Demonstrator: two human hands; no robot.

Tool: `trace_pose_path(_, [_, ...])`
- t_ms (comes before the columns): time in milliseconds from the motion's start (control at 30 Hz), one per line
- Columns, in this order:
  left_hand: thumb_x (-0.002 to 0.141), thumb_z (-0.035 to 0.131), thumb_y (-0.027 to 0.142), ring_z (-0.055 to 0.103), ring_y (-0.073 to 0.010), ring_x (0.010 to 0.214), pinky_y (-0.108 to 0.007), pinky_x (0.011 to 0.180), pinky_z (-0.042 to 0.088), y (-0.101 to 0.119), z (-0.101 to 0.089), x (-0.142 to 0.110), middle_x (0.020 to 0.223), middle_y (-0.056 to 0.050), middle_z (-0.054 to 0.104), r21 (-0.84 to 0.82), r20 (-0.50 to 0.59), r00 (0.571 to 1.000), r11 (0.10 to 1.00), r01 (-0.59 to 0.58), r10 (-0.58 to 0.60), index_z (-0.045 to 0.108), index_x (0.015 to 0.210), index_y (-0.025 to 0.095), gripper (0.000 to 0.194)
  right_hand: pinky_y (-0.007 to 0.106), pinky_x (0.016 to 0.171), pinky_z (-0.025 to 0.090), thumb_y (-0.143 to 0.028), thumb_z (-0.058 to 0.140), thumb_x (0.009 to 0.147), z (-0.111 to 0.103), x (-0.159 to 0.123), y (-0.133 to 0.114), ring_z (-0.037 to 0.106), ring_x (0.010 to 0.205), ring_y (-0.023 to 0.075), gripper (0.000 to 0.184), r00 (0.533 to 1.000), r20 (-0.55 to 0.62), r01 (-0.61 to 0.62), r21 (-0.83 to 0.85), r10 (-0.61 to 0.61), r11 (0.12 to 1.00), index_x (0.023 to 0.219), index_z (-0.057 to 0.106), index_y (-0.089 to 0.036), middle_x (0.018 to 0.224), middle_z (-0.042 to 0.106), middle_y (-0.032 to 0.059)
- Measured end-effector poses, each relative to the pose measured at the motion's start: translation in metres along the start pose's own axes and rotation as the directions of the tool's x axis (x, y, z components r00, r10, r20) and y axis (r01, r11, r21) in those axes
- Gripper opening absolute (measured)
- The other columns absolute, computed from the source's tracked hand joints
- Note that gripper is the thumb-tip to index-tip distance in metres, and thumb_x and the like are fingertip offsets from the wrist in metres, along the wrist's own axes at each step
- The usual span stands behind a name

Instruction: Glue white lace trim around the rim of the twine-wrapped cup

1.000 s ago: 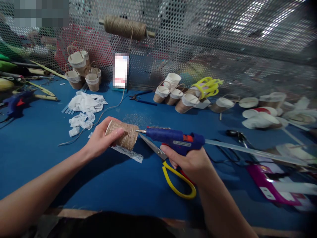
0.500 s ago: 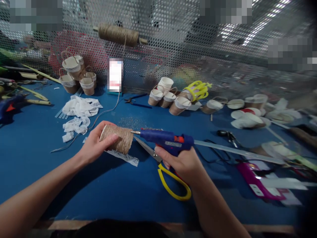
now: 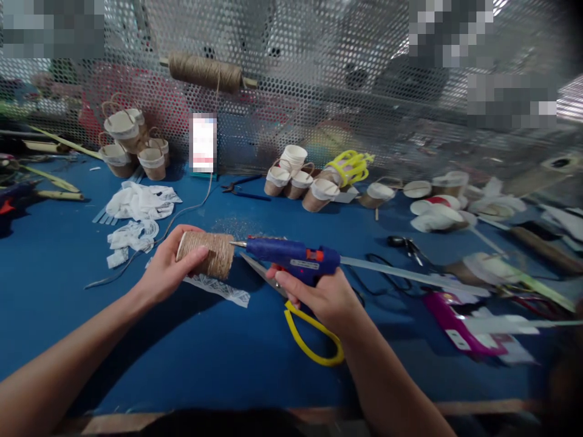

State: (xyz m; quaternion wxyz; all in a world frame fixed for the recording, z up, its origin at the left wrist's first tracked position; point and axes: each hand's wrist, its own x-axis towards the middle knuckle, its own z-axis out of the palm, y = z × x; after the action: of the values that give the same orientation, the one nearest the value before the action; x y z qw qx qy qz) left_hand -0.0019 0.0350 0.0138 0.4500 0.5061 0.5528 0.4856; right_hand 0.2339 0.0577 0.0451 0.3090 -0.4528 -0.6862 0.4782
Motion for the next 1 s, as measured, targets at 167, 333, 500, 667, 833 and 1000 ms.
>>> trace_pose_path(167, [0.072, 0.057, 0.045, 0.044, -0.0088, 0.053, -0.021, 0.048, 0.037, 0.0, 0.0, 0.0, 0.067, 0.003, 0.049, 0.001, 0.0, 1.0, 1.0, -0.007, 0.007, 0.046, 0.097, 0.017, 0.039, 0.023, 0.041, 0.041, -0.035, 0.059, 0.073, -0.001, 0.001, -0.003, 0.044, 0.039, 0.0088, 0.02, 0.999, -0.029, -0.031, -0.085, 0.028, 0.996, 0.066, 0.058, -0.016, 0.042, 0.046, -0.0044])
trace_pose_path(333, [0.072, 0.057, 0.045, 0.044, -0.0094, 0.055, -0.022, 0.049, 0.038, 0.0, 0.0, 0.0, 0.07, 0.002, 0.05, 0.011, -0.002, 0.999, 0.999, -0.032, 0.032, 0.046, 0.097, 0.017, 0.039, 0.024, 0.039, 0.04, -0.037, 0.058, 0.073, -0.002, 0.002, 0.001, 0.043, 0.036, 0.009, 0.028, 1.0, -0.022, -0.024, -0.159, 0.02, 0.987, 0.053, 0.052, -0.019, 0.039, 0.045, -0.0037])
trace_pose_path(500, [0.072, 0.057, 0.044, 0.043, -0.0083, 0.053, -0.021, 0.048, 0.038, 0.001, 0.0, 0.0, 0.07, 0.002, 0.049, 0.008, -0.019, 0.999, 0.999, -0.039, 0.039, 0.047, 0.096, 0.017, 0.038, 0.023, 0.035, 0.037, -0.034, 0.058, 0.073, -0.002, 0.002, 0.001, 0.041, 0.033, 0.0086, 0.029, 0.998, -0.028, 0.05, -0.182, -0.056, 0.982, 0.049, 0.05, -0.02, 0.036, 0.044, -0.0044])
trace_pose_path(667, [0.072, 0.058, 0.043, 0.042, -0.0074, 0.052, -0.02, 0.046, 0.038, 0.001, 0.0, 0.001, 0.069, 0.003, 0.048, -0.022, -0.036, 0.999, 0.999, -0.036, 0.036, 0.046, 0.095, 0.016, 0.037, 0.024, 0.034, 0.036, -0.035, 0.061, 0.071, -0.002, 0.001, 0.005, 0.041, 0.031, 0.0093, 0.02, 0.993, -0.068, 0.075, -0.233, -0.094, 0.97, 0.058, 0.06, -0.02, 0.034, 0.045, -0.0052])
trace_pose_path(833, [0.072, 0.058, 0.044, 0.043, -0.0076, 0.054, -0.019, 0.046, 0.037, 0.0, 0.0, 0.001, 0.07, 0.002, 0.048, -0.044, -0.022, 0.999, 0.998, -0.041, 0.04, 0.046, 0.095, 0.017, 0.038, 0.024, 0.033, 0.037, -0.042, 0.061, 0.071, -0.003, 0.0, 0.011, 0.042, 0.029, 0.0093, 0.029, 0.996, -0.084, -0.001, -0.208, -0.016, 0.978, 0.052, 0.057, -0.02, 0.033, 0.045, -0.0046])
trace_pose_path(1000, [0.073, 0.058, 0.043, 0.043, -0.0079, 0.054, -0.02, 0.048, 0.037, -0.001, -0.002, 0.0, 0.071, 0.002, 0.049, -0.015, -0.01, 0.998, 0.998, -0.063, 0.063, 0.047, 0.096, 0.018, 0.036, 0.024, 0.037, 0.041, -0.047, 0.057, 0.075, -0.005, 0.002, 0.01, 0.046, 0.032, 0.0099, 0.044, 0.998, -0.06, -0.006, -0.227, -0.008, 0.974, 0.041, 0.045, -0.02, 0.034, 0.047, -0.0023])
